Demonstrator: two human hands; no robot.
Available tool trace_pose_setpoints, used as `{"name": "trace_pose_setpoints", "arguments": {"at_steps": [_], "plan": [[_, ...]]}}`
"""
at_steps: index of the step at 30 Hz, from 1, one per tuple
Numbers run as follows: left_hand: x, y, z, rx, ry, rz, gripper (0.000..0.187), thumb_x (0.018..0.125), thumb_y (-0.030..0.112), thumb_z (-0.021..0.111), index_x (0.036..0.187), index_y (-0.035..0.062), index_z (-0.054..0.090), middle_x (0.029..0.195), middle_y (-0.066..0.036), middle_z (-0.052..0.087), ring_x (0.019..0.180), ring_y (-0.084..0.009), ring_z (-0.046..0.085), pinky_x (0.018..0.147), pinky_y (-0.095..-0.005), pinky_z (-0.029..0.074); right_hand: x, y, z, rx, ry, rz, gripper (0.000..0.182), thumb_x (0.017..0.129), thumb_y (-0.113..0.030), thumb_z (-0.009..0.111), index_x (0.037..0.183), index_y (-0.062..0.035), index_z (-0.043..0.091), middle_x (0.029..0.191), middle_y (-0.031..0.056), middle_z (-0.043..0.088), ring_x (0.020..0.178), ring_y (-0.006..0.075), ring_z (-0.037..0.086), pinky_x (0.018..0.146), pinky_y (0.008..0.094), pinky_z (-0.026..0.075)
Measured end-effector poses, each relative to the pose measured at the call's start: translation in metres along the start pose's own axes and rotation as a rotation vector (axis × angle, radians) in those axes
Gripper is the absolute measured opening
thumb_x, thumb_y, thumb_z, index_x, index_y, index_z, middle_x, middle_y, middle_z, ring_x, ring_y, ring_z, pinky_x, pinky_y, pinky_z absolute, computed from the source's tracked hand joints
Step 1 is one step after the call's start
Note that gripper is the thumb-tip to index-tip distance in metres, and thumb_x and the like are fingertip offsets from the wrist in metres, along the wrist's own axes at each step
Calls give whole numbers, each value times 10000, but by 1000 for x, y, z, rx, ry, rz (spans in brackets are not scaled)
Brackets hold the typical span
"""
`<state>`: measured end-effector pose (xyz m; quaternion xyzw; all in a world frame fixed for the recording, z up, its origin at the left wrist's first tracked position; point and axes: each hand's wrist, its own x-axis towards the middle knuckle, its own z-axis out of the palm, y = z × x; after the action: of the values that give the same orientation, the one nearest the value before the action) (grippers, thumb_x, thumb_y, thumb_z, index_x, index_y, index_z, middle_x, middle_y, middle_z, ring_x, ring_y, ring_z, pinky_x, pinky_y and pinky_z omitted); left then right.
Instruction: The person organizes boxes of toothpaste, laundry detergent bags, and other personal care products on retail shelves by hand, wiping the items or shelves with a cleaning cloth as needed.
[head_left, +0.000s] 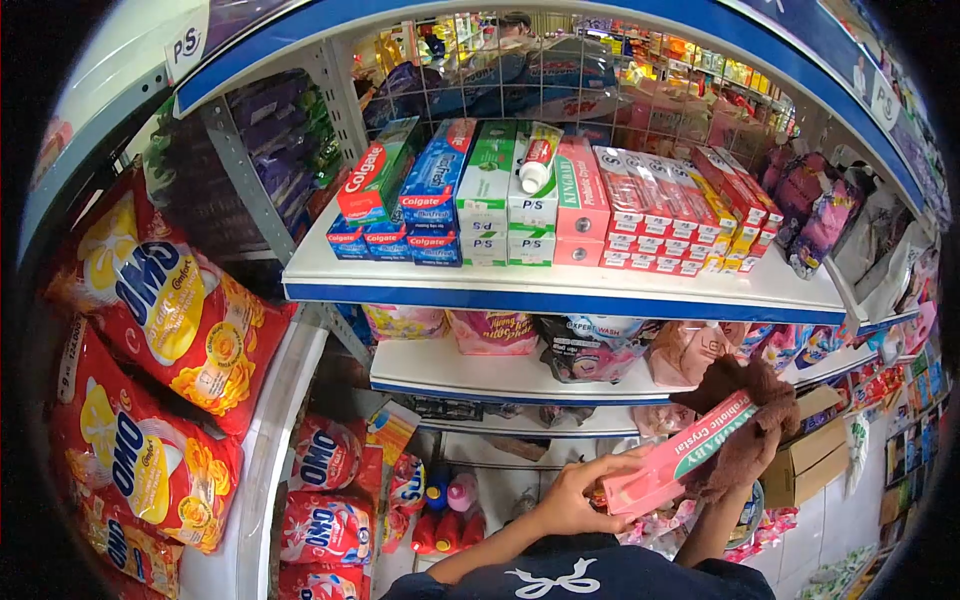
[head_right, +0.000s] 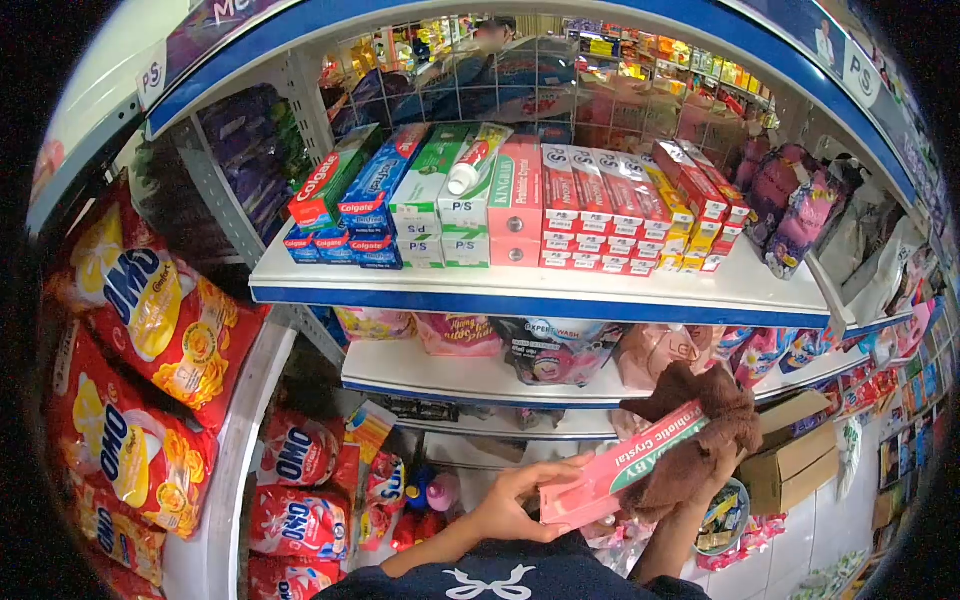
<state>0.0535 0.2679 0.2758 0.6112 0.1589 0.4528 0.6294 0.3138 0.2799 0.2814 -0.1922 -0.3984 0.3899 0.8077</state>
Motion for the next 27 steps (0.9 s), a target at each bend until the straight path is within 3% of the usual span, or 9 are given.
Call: {"name": "trace_pose_setpoints", "arguments": {"at_steps": [4,5,12,16,18,19,20,23,27], "plan": [[5,9,10,358,-79,-55,736,560,151,762,1219,62,449,1193,-130,515,1069,-220,525,897,-307,399,1,2,-1,-275,94,-149,432,902,-266,388,1241,0,374,1244,112,415,1156,214,391,1003,332,258],[4,10,14,364,-101,-113,780,539,213,769,1236,83,441,1123,-100,560,954,-219,580,853,-306,432,0,3,0,-214,298,-70,434,873,-195,439,1248,-13,318,1222,120,428,1115,219,423,977,343,299],[7,11,14,361,-149,-125,768,575,231,724,1263,98,410,1136,-151,542,976,-272,575,844,-330,441,-16,0,6,194,32,215,449,893,-395,390,1184,-57,437,1152,88,497,1030,204,493,898,335,386],[5,-5,16,281,-91,-123,683,647,229,685,1245,42,416,1067,-161,560,951,-255,577,826,-310,429,-42,28,5,-281,573,251,400,856,-319,493,1107,-9,470,1052,110,520,930,227,529,850,359,428],[4,-24,16,341,-64,-29,671,678,240,645,1247,-6,387,1157,-204,507,1023,-290,543,868,-323,412,-48,18,53,-498,487,273,483,775,-252,611,1147,7,445,1081,122,496,972,230,507,853,357,423],[7,-5,18,232,-94,-235,663,702,204,627,1258,-37,358,1185,-220,481,1076,-291,512,889,-323,398,-56,23,59,-467,398,405,573,720,-239,661,1172,15,419,1102,120,481,1008,231,484,880,360,400],[-1,-38,12,458,11,198,704,695,191,642,1291,-13,329,1196,-209,479,1089,-285,504,898,-325,393,-71,26,55,-435,311,539,669,665,-226,712,1198,24,394,1122,117,466,1045,232,461,906,362,377],[14,-12,10,301,137,92,768,661,164,670,1318,12,304,1220,-190,471,1074,-280,511,915,-334,379,-106,54,27,-505,-150,501,893,584,-289,779,1258,40,292,1197,115,414,1138,235,376,975,372,292],[8,-14,3,270,86,90,634,776,298,525,1310,17,332,1091,-168,542,947,-221,562,769,-291,448,-117,79,-9,-738,13,348,881,692,-339,706,1313,-3,180,1249,124,367,1138,234,384,975,385,295]]}}
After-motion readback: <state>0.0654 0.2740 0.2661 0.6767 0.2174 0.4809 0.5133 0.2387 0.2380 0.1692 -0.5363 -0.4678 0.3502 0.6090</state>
